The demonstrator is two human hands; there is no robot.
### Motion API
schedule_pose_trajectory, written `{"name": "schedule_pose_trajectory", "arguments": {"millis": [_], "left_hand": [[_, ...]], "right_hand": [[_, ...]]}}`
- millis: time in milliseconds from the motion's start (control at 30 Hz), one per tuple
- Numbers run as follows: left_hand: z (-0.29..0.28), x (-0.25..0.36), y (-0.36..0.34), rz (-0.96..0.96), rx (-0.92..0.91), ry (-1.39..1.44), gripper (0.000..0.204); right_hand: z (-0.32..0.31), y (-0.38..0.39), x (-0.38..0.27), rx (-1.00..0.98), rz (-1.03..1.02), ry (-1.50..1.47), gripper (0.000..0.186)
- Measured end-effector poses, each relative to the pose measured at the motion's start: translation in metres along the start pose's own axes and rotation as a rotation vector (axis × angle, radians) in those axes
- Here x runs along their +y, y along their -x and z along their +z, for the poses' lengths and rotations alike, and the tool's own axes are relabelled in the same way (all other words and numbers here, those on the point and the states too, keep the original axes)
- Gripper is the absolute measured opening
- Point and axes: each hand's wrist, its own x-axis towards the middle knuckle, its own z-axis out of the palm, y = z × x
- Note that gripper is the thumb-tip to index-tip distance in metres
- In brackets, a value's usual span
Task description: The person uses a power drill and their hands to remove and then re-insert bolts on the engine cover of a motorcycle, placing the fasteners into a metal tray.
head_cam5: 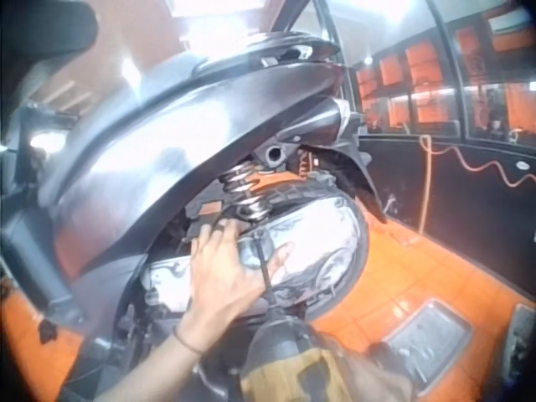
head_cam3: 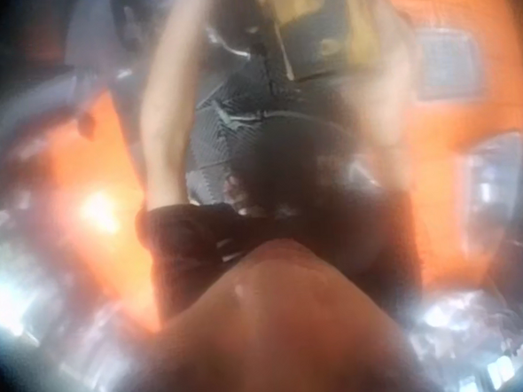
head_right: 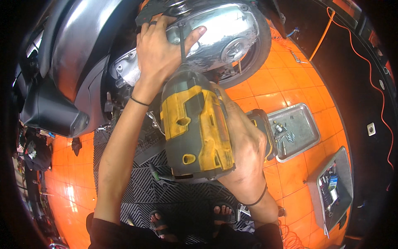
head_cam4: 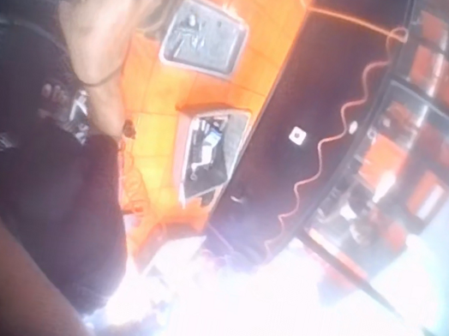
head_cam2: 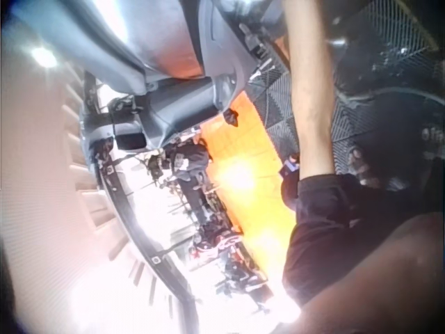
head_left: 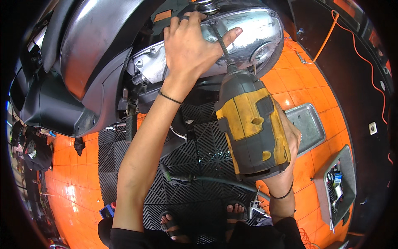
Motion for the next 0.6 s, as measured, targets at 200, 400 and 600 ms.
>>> {"name": "schedule_pose_trajectory", "arguments": {"millis": [200,400,600], "left_hand": [[-0.0005,-0.0003,-0.0009,-0.015,-0.026,0.034,0.088],[0.001,-0.0007,0.0004,-0.015,-0.029,0.037,0.088],[0.0004,-0.0017,-0.0013,-0.027,-0.033,0.054,0.088]], "right_hand": [[0.0034,0.0021,0.0004,0.074,0.016,0.041,0.057],[0.0062,-0.0006,0.0002,0.055,0.018,0.072,0.06],[0.0022,0.0039,-0.0073,-0.036,0.247,0.151,0.067]]}}
